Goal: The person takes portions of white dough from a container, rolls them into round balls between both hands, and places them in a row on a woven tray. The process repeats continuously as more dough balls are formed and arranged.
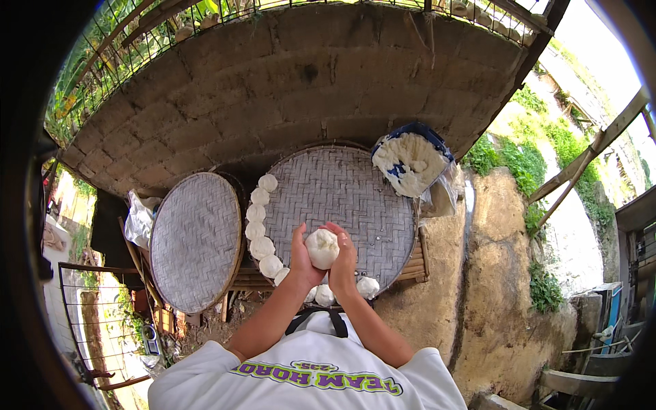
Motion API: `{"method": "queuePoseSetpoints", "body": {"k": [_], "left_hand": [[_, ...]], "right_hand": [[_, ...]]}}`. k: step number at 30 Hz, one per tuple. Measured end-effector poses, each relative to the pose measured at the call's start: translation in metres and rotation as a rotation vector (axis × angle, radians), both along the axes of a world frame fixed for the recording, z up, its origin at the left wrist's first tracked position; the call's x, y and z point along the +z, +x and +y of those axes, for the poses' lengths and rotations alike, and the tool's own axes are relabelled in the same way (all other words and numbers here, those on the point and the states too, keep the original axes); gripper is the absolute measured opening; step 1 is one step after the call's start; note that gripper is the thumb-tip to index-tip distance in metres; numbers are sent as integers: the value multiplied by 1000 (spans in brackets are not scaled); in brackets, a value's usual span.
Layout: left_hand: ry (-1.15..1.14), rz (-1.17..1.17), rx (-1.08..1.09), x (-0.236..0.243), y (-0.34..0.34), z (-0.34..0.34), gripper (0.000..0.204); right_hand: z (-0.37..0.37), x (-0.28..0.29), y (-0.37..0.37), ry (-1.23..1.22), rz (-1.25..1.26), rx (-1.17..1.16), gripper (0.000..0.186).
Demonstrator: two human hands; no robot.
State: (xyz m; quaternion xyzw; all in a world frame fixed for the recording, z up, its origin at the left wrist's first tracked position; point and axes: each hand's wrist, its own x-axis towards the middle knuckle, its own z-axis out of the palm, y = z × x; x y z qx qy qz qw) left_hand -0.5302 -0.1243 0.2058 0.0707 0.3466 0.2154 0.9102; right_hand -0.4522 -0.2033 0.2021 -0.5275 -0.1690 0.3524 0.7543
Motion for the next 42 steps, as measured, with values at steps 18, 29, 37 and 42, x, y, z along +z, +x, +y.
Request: {"method": "queuePoseSetpoints", "body": {"k": [18,29,37,42], "left_hand": [[-25,-335,-289,-10,-7,23,68],[-64,-362,-225,1,-4,12,62],[87,91,55,12,10,12,57],[-24,-197,-258,31,1,17,58]], "right_hand": [[6,23,-7,124,-709,-60,59],[6,1,-19,241,-710,-189,62],[5,11,-3,142,417,-93,62],[4,11,-16,192,-479,-201,70]]}}
